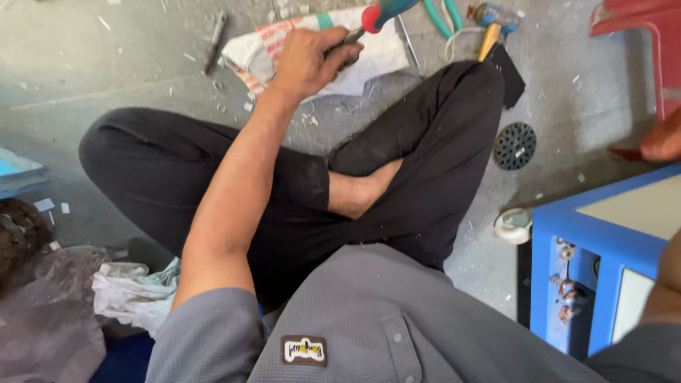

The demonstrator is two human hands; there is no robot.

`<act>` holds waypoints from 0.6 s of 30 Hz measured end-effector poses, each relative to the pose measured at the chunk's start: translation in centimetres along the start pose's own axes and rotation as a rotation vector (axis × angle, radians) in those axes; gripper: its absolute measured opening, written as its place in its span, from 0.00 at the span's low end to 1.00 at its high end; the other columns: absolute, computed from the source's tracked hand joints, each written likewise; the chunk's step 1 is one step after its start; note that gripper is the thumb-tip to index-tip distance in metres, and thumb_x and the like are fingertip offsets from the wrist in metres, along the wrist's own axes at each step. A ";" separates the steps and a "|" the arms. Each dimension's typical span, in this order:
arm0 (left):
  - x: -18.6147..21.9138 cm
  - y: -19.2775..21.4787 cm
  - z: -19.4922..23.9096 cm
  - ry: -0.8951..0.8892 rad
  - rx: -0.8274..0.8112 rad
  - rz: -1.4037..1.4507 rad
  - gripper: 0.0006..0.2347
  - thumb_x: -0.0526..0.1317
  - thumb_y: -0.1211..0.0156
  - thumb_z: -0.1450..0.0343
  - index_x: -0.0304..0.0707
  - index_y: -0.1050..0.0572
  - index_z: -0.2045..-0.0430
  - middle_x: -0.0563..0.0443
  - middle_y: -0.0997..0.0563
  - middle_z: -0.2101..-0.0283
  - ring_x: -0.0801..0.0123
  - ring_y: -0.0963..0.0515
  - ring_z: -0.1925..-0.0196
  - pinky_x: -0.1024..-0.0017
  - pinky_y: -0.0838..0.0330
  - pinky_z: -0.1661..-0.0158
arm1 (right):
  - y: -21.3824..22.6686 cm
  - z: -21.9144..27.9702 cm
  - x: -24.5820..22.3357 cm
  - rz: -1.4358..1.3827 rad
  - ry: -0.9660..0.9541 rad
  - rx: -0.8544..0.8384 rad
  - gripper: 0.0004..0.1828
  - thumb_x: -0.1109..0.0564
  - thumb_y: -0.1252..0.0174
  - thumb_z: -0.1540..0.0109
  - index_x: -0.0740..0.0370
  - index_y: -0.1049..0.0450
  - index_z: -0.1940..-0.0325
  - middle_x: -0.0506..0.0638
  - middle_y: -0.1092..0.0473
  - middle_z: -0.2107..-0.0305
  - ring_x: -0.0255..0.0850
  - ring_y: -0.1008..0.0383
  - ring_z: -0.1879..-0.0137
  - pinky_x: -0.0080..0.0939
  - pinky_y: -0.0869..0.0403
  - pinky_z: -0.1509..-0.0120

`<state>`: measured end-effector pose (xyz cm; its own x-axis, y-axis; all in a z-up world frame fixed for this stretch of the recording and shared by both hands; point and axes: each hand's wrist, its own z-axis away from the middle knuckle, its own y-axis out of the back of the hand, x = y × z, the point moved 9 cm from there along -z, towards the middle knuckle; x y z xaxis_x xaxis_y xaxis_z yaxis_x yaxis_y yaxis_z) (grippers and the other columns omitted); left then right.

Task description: The person uses pliers to pull copper wiring and insulation out of a metal fan motor core while sitting on the floor.

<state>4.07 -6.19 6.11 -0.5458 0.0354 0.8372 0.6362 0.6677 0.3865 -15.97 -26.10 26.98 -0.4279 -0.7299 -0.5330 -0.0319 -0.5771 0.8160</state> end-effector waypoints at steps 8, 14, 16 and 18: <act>1.8 1.0 -1.2 -0.096 0.046 0.022 0.07 0.42 0.35 0.25 0.41 0.20 0.70 0.51 0.19 0.77 0.59 0.19 0.77 0.65 0.28 0.74 | 1.7 1.0 -0.5 0.029 -0.030 0.045 0.18 0.55 0.50 0.19 0.68 0.36 0.60 0.54 0.33 0.78 0.42 0.31 0.78 0.41 0.32 0.73; 1.5 0.6 -1.0 -0.087 0.025 -0.084 0.09 0.43 0.32 0.25 0.38 0.20 0.70 0.47 0.22 0.79 0.53 0.22 0.77 0.62 0.32 0.75 | -0.5 0.1 -1.4 0.023 -0.021 -0.019 0.20 0.53 0.52 0.19 0.68 0.36 0.61 0.54 0.34 0.79 0.41 0.31 0.78 0.42 0.32 0.74; 1.2 0.5 -1.5 -0.055 0.009 -0.060 0.08 0.43 0.32 0.25 0.39 0.20 0.71 0.49 0.21 0.80 0.56 0.21 0.78 0.62 0.31 0.74 | 1.0 0.4 -1.1 0.035 -0.031 0.025 0.21 0.52 0.53 0.19 0.68 0.36 0.62 0.54 0.34 0.79 0.41 0.32 0.79 0.42 0.33 0.74; 0.6 0.2 -1.2 -0.012 -0.009 -0.029 0.07 0.43 0.33 0.25 0.40 0.19 0.70 0.49 0.21 0.80 0.58 0.20 0.78 0.63 0.30 0.74 | 2.3 0.5 -0.5 0.019 -0.064 0.065 0.22 0.51 0.53 0.19 0.68 0.36 0.62 0.53 0.34 0.79 0.41 0.32 0.79 0.42 0.33 0.74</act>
